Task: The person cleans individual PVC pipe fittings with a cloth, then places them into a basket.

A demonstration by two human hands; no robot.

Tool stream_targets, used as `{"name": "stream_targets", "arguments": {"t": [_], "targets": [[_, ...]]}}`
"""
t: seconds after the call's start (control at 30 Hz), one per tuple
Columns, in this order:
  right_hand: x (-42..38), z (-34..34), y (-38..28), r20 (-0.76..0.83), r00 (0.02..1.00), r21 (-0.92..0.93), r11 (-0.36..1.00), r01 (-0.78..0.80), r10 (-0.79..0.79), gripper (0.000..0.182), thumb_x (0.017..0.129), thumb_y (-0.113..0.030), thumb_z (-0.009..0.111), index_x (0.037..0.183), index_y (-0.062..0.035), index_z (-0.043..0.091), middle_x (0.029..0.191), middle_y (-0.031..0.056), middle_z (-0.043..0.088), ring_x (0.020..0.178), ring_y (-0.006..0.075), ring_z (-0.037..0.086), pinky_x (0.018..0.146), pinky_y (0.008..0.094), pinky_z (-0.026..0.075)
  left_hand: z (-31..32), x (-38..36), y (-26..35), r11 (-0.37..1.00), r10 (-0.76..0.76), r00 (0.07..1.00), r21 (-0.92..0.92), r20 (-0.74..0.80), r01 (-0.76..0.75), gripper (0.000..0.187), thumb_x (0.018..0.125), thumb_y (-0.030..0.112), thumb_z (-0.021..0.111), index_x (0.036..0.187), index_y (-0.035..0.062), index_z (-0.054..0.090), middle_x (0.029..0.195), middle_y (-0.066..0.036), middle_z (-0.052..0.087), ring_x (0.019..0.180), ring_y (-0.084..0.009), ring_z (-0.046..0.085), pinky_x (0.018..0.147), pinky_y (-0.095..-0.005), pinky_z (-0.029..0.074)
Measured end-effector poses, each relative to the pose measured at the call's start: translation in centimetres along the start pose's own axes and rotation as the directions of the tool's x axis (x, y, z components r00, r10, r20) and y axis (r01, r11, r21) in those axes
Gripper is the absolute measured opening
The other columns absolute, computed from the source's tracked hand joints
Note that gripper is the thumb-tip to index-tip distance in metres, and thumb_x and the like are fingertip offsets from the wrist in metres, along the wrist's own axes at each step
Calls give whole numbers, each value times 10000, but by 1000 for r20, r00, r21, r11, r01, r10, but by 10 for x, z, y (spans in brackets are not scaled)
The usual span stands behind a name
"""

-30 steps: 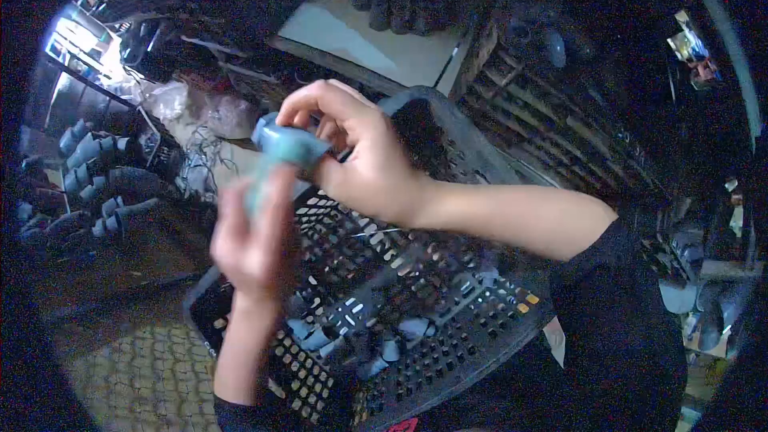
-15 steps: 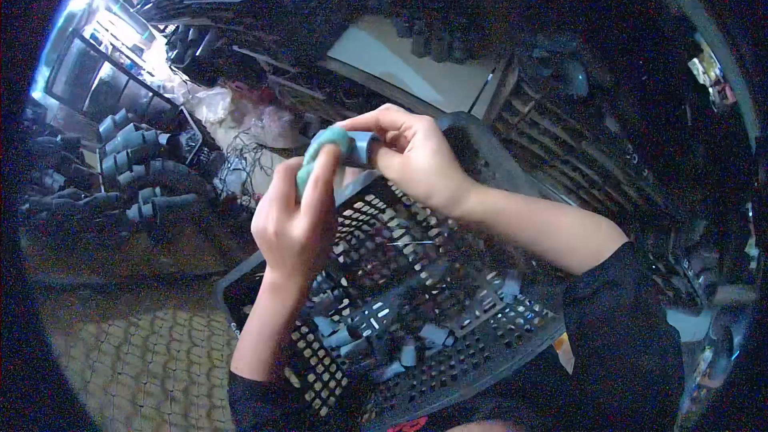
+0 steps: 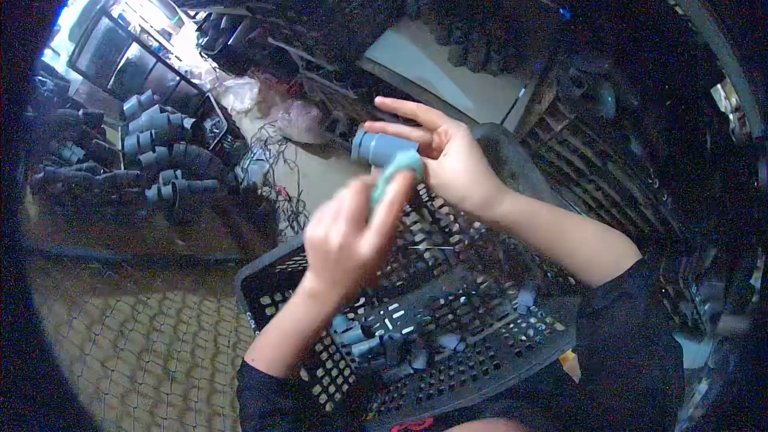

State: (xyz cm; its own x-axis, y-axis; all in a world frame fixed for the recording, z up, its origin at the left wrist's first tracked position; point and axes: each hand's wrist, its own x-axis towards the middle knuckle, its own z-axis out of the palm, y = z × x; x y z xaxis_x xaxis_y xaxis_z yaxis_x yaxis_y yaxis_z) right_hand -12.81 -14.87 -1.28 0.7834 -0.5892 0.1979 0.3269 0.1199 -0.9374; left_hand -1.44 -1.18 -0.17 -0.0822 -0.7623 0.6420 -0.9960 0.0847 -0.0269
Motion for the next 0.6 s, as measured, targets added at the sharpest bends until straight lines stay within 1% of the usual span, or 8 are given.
{"name": "stream_targets", "arguments": {"t": [0.1, 0.17, 0.23, 0.3, 0.33, 0.37, 0.43, 0.6], "targets": [[-4, 2, -3, -47, 996, 54, 996, -73, 76, 610, 803, 153, 480, 1390, -1, 419, 1300, 182, 560, 1183, 198, 554, 1026, 308, 438, 4, 6, -17, 946, -316, 949, -71, 4, 316, 448, 836, 66, 631, 1269, 166, 569, 863, -107, 601, 649, -304, 635, 518, -404, 509], [-4, 2, 1, -51, 998, 56, 998, -38, 41, 646, 751, 166, 454, 1379, 16, 429, 1291, 208, 562, 1182, 204, 553, 988, 286, 450, 8, -4, -16, 962, -243, 969, -116, 50, 247, 473, 819, 44, 636, 1272, 165, 571, 870, -109, 603, 652, -301, 635, 527, -403, 513], [-5, 1, 2, -87, 995, 51, 998, -41, 45, 621, 758, 156, 494, 1361, 15, 452, 1252, 195, 591, 1146, 201, 576, 980, 290, 458, 12, -9, -1, 925, -165, 985, -341, 41, 169, 460, 791, -15, 630, 1221, 147, 616, 896, -113, 614, 651, -275, 634, 545, -372, 517], [-4, 8, 1, -158, 986, 53, 998, -38, 46, 598, 754, 151, 502, 1336, 17, 474, 1196, 168, 625, 1106, 186, 596, 974, 289, 460, 11, -6, -3, 939, -91, 995, -329, 40, 99, 447, 776, 49, 630, 1207, 164, 613, 880, -99, 603, 598, -264, 620, 508, -368, 512], [-3, 1, 8, -102, 994, -100, 995, 25, -35, 499, 775, 133, 502, 1260, 23, 545, 1132, 139, 652, 1080, 173, 607, 974, 295, 461, 16, -6, -8, 949, -138, 990, -283, 10, 135, 433, 788, 61, 631, 1207, 163, 607, 875, -97, 599, 605, -275, 618, 510, -375, 511], [-4, -4, 8, -43, 999, -133, 991, -27, 21, 404, 794, 113, 500, 1168, 20, 624, 1102, 124, 670, 1074, 170, 610, 976, 303, 461, 16, -5, -10, 937, -241, 969, -250, 51, 245, 420, 804, 62, 621, 1213, 155, 598, 865, -96, 593, 606, -280, 618, 508, -380, 508], [-3, -3, 6, -104, 992, -134, 988, -82, 68, 367, 797, 114, 483, 1097, 17, 670, 1078, 120, 683, 1061, 169, 616, 973, 303, 463, 26, -7, -16, 931, -261, 965, -268, -12, 248, 411, 822, 65, 607, 1224, 146, 587, 864, -101, 589, 604, -288, 615, 508, -378, 507], [-1, 2, 2, -94, 996, -90, 996, -15, 6, 465, 780, 145, 427, 1176, 9, 631, 1160, 119, 657, 1108, 171, 597, 1008, 296, 440, 20, -10, -8, 981, -61, 997, -187, -39, 53, 435, 777, 92, 640, 1205, 166, 611, 828, -80, 588, 579, -229, 606, 488, -339, 496]]}}
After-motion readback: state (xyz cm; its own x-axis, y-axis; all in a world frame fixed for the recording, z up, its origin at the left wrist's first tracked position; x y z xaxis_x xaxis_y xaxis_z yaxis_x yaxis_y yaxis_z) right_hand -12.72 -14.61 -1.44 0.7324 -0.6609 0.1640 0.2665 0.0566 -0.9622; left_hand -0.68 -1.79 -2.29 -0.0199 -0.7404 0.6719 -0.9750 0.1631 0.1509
